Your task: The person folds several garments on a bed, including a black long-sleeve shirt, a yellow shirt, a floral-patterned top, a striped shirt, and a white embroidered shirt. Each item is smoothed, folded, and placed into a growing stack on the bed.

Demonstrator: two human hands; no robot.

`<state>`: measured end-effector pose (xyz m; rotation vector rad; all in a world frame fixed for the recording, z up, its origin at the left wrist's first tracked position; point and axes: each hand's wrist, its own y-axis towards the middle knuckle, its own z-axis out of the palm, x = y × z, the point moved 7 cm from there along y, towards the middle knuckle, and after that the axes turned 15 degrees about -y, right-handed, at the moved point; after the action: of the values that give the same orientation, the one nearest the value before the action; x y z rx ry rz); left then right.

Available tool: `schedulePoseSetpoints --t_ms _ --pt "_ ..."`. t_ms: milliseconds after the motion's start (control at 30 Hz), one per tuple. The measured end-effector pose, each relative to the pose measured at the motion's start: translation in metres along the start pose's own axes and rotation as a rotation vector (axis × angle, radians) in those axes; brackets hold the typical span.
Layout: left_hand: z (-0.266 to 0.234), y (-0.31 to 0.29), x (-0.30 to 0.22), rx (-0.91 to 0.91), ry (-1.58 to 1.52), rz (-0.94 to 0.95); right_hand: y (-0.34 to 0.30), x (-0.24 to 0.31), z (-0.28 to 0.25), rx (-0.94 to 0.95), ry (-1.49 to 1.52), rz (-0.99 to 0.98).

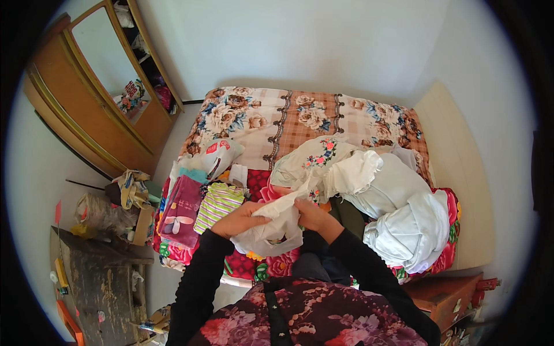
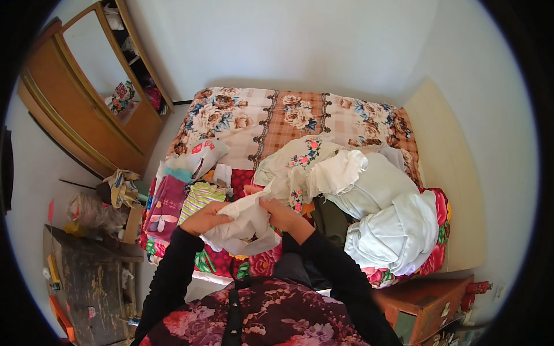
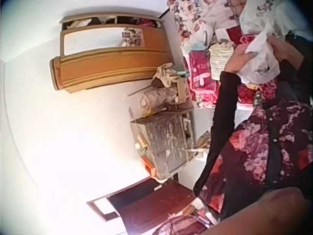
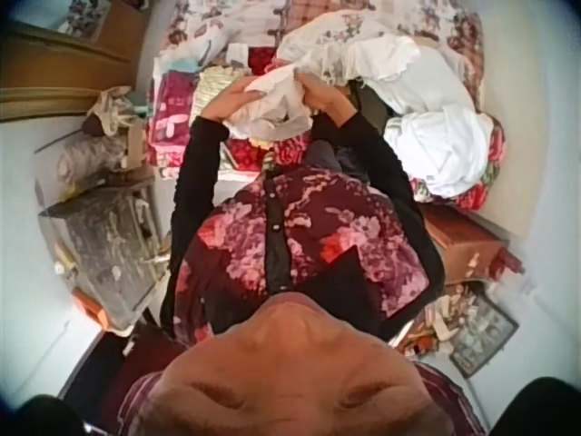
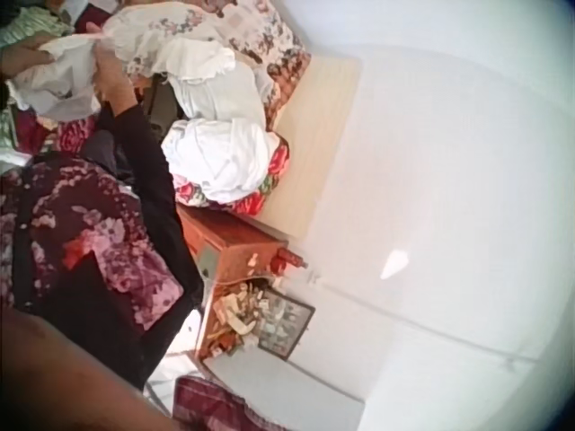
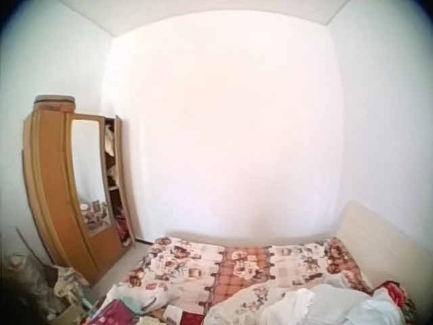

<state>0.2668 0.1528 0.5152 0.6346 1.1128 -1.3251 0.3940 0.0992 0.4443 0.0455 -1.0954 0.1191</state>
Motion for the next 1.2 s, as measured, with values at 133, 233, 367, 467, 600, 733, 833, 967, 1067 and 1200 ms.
schedulePoseSetpoints --t_ms 133,233,367,467,600,733,833,967,1067,1200 --pt "-0.025 -0.002 -0.015 -0.146 0.035 0.068 0.008 0.048 -0.006 -0.319 -0.221 -0.085" --pt "-0.029 -0.006 -0.034 -0.181 0.419 0.225 0.012 0.091 0.001 -0.405 -0.423 -0.127" --pt "-0.021 -0.015 -0.047 -0.505 0.95 0.459 0.017 0.117 0.02 -0.383 -0.601 -0.171" --pt "-0.014 -0.02 -0.049 -0.746 1.109 0.616 0.021 0.123 0.036 -0.39 -0.721 -0.215" --pt "0.016 -0.017 -0.052 -0.7 0.951 0.823 0.024 0.124 0.055 -0.378 -0.895 -0.283" --pt "0.011 -0.009 -0.038 -0.79 1.04 0.858 0.022 0.134 0.062 -0.388 -0.993 -0.316" --pt "-0.022 -0.007 -0.016 -0.888 0.92 0.781 0.019 0.144 0.064 -0.423 -0.942 -0.345" --pt "-0.043 -0.005 -0.002 -0.92 0.886 0.775 0.016 0.154 0.051 -0.482 -0.965 -0.365" --pt "-0.058 -0.005 0.005 -0.943 0.821 0.754 0.011 0.161 0.043 -0.515 -0.854 -0.313" --pt "-0.084 -0.017 0.01 -0.984 0.839 0.712 0.007 0.171 0.03 -0.569 -0.853 -0.356"
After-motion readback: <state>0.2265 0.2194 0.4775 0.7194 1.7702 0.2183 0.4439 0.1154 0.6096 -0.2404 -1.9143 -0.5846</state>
